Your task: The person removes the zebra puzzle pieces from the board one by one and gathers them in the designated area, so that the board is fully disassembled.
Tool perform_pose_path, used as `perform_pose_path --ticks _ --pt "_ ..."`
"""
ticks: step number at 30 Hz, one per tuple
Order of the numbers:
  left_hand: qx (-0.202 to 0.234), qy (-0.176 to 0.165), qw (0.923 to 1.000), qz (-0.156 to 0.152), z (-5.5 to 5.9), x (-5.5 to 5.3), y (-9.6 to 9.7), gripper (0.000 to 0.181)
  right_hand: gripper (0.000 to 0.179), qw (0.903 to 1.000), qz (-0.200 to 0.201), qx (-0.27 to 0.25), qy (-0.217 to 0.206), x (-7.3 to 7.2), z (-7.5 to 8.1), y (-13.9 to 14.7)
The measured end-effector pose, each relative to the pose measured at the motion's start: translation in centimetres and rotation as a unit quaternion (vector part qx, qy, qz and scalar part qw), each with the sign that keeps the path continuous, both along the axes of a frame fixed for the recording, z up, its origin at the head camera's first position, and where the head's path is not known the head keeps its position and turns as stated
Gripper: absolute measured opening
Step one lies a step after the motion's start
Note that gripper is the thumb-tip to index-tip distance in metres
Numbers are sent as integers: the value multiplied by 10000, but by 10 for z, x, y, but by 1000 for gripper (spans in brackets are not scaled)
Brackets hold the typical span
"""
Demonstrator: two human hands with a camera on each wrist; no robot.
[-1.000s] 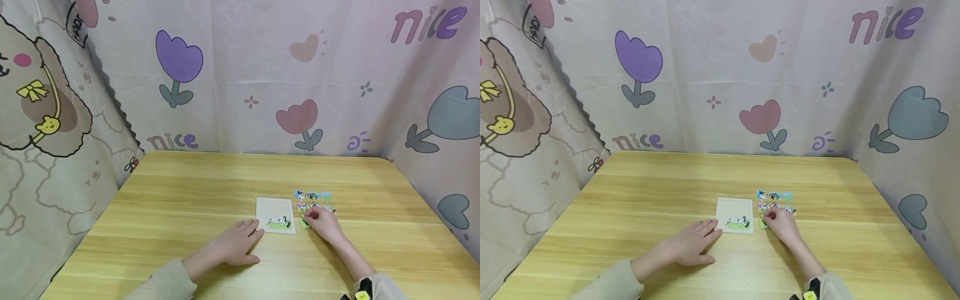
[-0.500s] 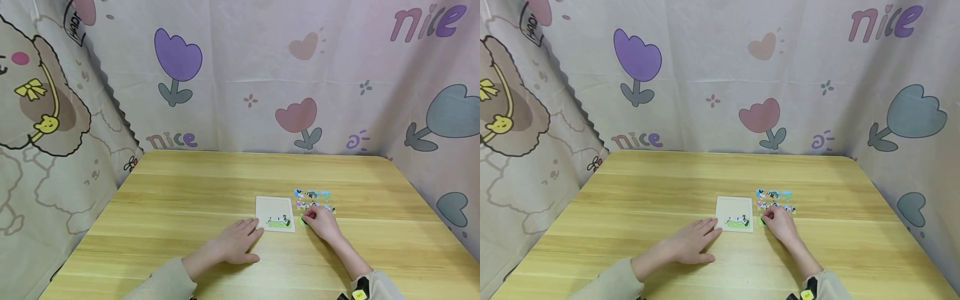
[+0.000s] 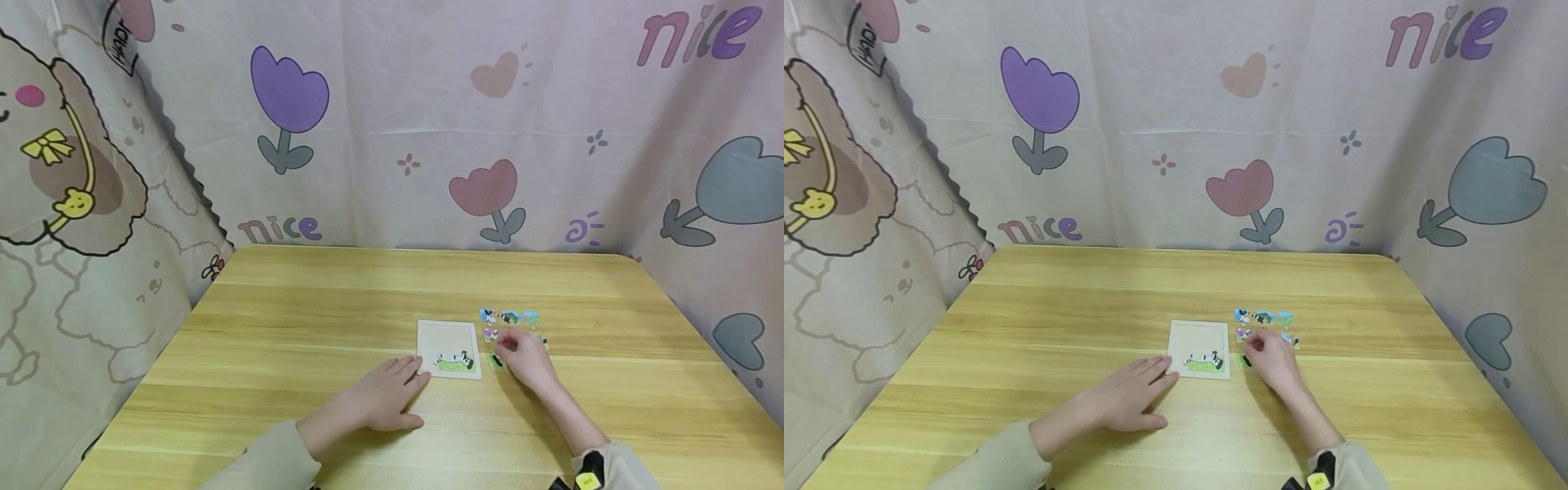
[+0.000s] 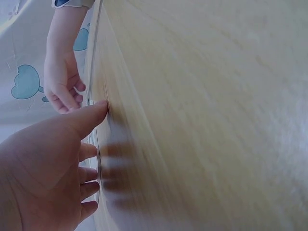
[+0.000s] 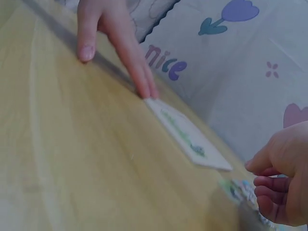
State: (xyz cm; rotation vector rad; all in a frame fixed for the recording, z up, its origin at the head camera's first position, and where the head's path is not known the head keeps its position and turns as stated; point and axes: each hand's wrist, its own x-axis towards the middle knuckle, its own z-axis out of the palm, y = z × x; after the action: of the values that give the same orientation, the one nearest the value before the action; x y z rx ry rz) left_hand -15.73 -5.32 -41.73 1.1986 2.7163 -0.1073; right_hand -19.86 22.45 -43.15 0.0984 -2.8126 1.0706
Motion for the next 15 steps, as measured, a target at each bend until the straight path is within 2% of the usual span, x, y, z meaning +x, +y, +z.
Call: perform_pose_path --ticks 7,15 --pt "2 -6 10000 -29 1 1 0 74 6 9996 207 -153 150 -6 10 -11" --pt "16 14 10000 -3 -2 0 -1 74 15 9935 761 -723 -451 -6 10 -35"
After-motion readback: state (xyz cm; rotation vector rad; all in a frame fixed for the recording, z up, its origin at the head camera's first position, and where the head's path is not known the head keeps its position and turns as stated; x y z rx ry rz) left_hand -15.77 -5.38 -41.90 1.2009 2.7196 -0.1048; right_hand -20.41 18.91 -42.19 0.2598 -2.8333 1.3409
